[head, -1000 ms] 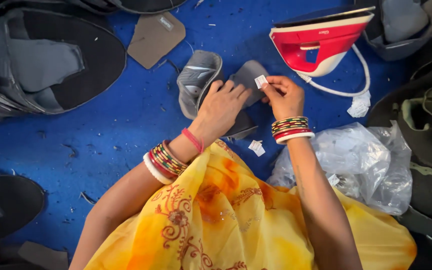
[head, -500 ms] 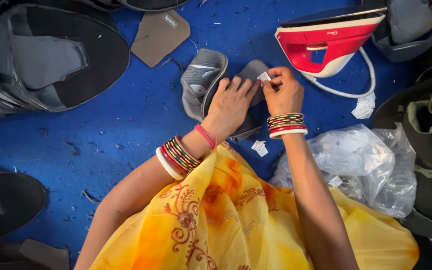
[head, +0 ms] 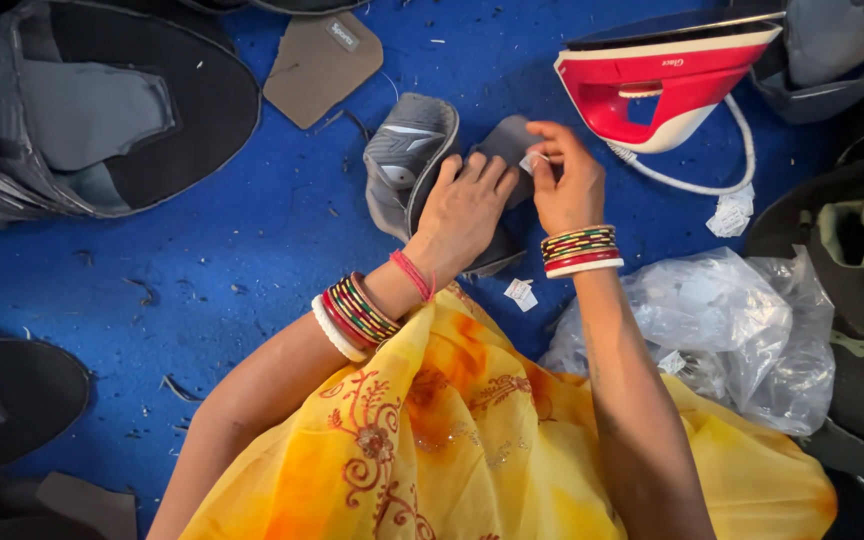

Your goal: Ironing small labels onto grey fabric shoe upper components.

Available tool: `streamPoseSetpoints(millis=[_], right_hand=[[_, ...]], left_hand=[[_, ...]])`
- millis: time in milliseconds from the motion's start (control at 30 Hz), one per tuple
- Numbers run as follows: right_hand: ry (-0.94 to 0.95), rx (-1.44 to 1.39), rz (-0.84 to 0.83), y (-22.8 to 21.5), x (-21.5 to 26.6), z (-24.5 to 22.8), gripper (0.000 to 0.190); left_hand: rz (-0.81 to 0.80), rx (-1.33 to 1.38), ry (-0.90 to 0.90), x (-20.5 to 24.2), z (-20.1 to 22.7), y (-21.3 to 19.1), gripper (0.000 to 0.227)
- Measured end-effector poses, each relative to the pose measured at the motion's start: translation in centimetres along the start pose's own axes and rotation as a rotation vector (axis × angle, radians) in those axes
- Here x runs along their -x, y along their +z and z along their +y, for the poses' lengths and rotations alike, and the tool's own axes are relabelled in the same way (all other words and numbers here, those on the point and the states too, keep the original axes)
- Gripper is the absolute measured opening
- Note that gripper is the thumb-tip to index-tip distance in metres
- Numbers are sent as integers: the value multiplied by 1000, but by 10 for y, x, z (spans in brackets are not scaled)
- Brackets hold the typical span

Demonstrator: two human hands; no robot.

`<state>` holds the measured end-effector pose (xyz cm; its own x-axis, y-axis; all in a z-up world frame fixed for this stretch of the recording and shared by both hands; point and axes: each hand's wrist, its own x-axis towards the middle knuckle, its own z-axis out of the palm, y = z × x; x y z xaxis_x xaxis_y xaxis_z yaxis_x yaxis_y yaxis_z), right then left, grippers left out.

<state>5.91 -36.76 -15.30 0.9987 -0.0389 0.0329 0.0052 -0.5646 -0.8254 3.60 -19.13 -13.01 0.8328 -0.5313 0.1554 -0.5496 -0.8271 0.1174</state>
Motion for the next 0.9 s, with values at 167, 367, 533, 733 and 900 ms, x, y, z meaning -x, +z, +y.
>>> streamPoseSetpoints(millis=[167,367,533,733,900], right_hand=[[-32,-70,-45,5,-7,6,30],[7,-100,139,21,-2,14,16],[61,-83,397,34,4,7,12],[87,-72,411,34,3,15,12],[74,-51,450,21,18,26,19]], left_hand=[[-57,6,9,0,1,-5,37],[-42,-40,4,-1,3,-3,58],[-91,-47,-40,-1,7,7,61],[-150,-90,-71,-7,15,22,60],[-126,-92,-99,-5,19,29,62]])
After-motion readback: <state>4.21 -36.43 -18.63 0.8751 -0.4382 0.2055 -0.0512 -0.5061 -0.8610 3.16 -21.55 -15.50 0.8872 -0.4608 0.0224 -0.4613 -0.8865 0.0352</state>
